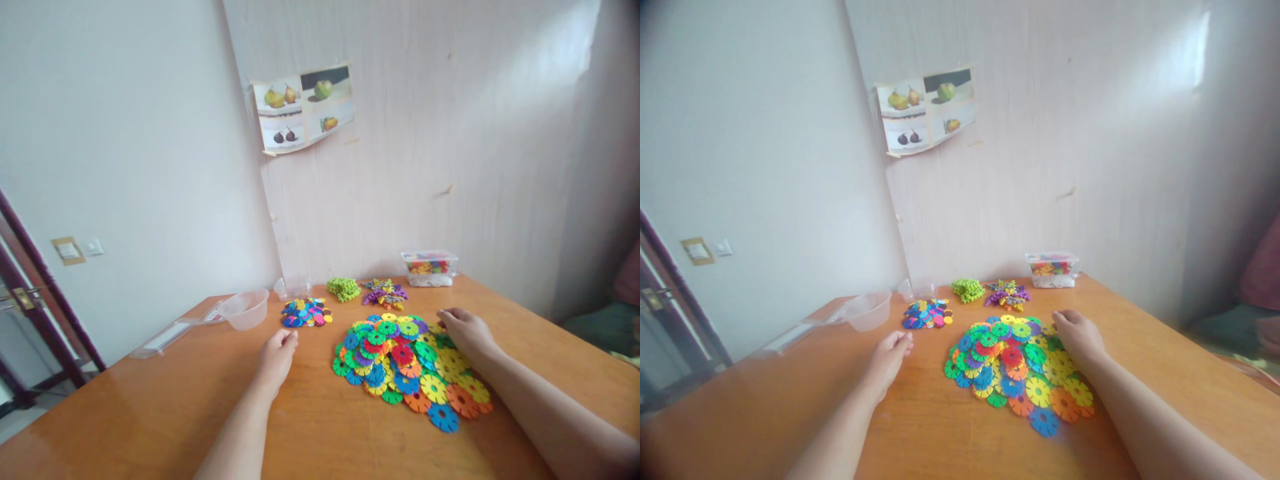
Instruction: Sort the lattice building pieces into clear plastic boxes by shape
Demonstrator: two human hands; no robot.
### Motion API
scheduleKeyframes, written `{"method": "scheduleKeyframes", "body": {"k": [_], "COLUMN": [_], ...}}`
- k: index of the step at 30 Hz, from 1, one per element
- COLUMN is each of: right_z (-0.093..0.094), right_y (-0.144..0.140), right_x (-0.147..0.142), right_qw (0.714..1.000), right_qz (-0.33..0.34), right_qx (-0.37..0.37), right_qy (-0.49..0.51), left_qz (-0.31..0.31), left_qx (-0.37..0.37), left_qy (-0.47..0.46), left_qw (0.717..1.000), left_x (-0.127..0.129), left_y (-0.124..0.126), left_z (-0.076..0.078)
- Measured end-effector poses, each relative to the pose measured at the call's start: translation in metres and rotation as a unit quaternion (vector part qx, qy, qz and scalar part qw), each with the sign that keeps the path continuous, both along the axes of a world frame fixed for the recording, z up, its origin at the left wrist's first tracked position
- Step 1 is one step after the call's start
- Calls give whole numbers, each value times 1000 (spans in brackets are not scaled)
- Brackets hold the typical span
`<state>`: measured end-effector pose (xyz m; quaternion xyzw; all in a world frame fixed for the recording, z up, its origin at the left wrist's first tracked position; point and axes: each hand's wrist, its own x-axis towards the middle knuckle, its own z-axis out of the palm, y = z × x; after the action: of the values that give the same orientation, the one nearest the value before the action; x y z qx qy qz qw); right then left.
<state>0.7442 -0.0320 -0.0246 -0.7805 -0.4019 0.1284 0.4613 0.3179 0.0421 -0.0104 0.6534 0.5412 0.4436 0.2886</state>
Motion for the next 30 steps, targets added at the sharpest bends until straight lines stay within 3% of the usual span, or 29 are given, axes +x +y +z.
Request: {"method": "scheduleKeyframes", "body": {"k": [14,22,26,30], "right_z": [-6,-8,-1,23], "right_y": [6,5,4,2], "right_x": [5,7,7,1], "right_qw": [1000,1000,999,995], "right_qz": [0,-1,-24,-54], "right_qx": [-5,-2,31,83], "right_qy": [-15,16,5,-15], "left_qz": [2,22,61,77], "left_qx": [9,-17,-77,-93], "left_qy": [14,-85,-135,-128], "left_qw": [1000,996,986,984], "left_x": [2,0,-4,-14], "left_y": [0,2,9,20], "left_z": [0,-1,10,23]}}
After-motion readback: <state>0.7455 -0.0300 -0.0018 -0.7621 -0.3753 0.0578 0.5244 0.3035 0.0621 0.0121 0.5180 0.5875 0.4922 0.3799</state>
